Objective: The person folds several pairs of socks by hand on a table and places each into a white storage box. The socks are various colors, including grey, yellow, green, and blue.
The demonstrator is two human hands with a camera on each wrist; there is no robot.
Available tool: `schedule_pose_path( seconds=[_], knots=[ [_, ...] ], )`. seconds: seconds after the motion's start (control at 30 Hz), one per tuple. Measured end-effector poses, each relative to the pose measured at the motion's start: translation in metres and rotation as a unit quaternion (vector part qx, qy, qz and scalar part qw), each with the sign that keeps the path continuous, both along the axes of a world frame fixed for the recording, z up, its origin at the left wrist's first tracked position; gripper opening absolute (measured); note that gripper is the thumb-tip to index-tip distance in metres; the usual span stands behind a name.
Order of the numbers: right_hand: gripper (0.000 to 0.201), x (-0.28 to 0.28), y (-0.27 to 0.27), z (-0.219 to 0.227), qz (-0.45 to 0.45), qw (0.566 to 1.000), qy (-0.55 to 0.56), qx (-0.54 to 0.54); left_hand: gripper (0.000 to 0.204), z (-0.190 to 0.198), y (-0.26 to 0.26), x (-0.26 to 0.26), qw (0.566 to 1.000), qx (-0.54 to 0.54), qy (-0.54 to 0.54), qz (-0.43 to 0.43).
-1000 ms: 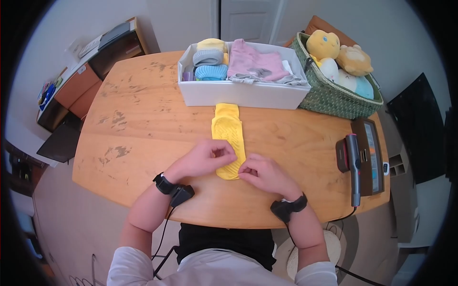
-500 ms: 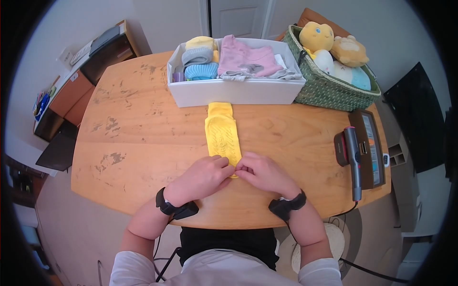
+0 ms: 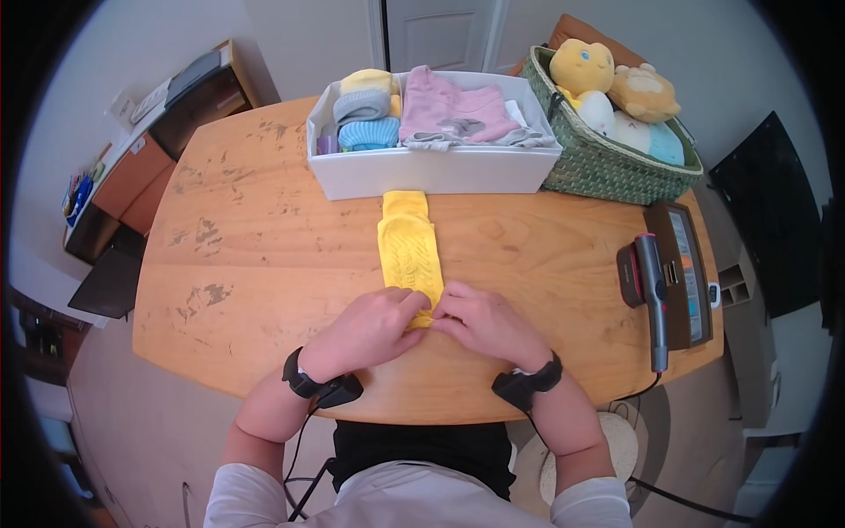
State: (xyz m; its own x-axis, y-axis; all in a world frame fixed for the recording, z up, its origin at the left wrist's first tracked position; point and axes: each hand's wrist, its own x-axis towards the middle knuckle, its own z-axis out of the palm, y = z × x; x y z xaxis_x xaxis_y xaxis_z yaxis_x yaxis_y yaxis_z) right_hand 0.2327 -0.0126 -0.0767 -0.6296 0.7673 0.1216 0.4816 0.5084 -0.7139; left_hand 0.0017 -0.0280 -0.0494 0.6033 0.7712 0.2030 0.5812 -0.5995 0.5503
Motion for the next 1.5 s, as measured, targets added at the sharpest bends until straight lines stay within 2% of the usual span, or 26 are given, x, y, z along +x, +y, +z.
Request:
schedule_pose_path(
  seconds=[0.37, 0.43, 0.67, 0.87, 1.03, 1.27, 1.33, 1.37, 1.43, 1.5],
  knots=[
    [0.013, -0.005, -0.001, -0.002, -0.005, 0.999, -0.001, 0.032, 0.012, -0.012, 0.002, -0.004, 0.999, -0.009, 0.026, 0.017],
    [0.012, -0.007, -0.003, -0.003, -0.046, 0.999, 0.008, -0.007, 0.012, -0.012, 0.003, -0.003, 0.999, -0.015, 0.024, 0.03],
    [0.014, -0.008, -0.002, -0.004, -0.026, 0.999, 0.025, 0.019, 0.011, -0.02, 0.005, -0.003, 0.999, -0.023, 0.006, 0.031],
    [0.013, -0.012, -0.004, -0.001, -0.048, 0.999, 0.004, 0.016, 0.009, -0.025, 0.003, 0.0, 0.999, -0.004, 0.024, 0.044],
    [0.014, -0.013, -0.004, -0.004, -0.067, 0.998, -0.011, 0.014, 0.011, -0.019, -0.005, -0.001, 0.992, 0.101, 0.072, -0.013],
    [0.012, -0.013, -0.004, -0.004, -0.064, 0.998, -0.001, 0.007, 0.012, -0.022, 0.0, -0.007, 0.989, 0.107, 0.103, -0.012],
    [0.013, -0.009, -0.004, 0.006, -0.041, 0.999, -0.006, -0.001, 0.011, -0.018, 0.002, -0.008, 0.998, 0.026, 0.052, 0.006],
    [0.013, -0.007, -0.003, 0.006, -0.037, 0.999, -0.006, 0.0, 0.011, -0.017, 0.005, -0.01, 0.998, 0.026, 0.051, 0.009],
    [0.014, -0.005, -0.001, 0.002, 0.005, 0.999, -0.012, 0.047, 0.012, -0.016, 0.01, -0.014, 0.996, -0.08, 0.031, 0.014],
    [0.014, -0.006, -0.001, -0.002, 0.004, 0.998, -0.014, 0.066, 0.014, -0.016, 0.014, -0.018, 0.995, -0.095, 0.022, 0.008]
  ],
)
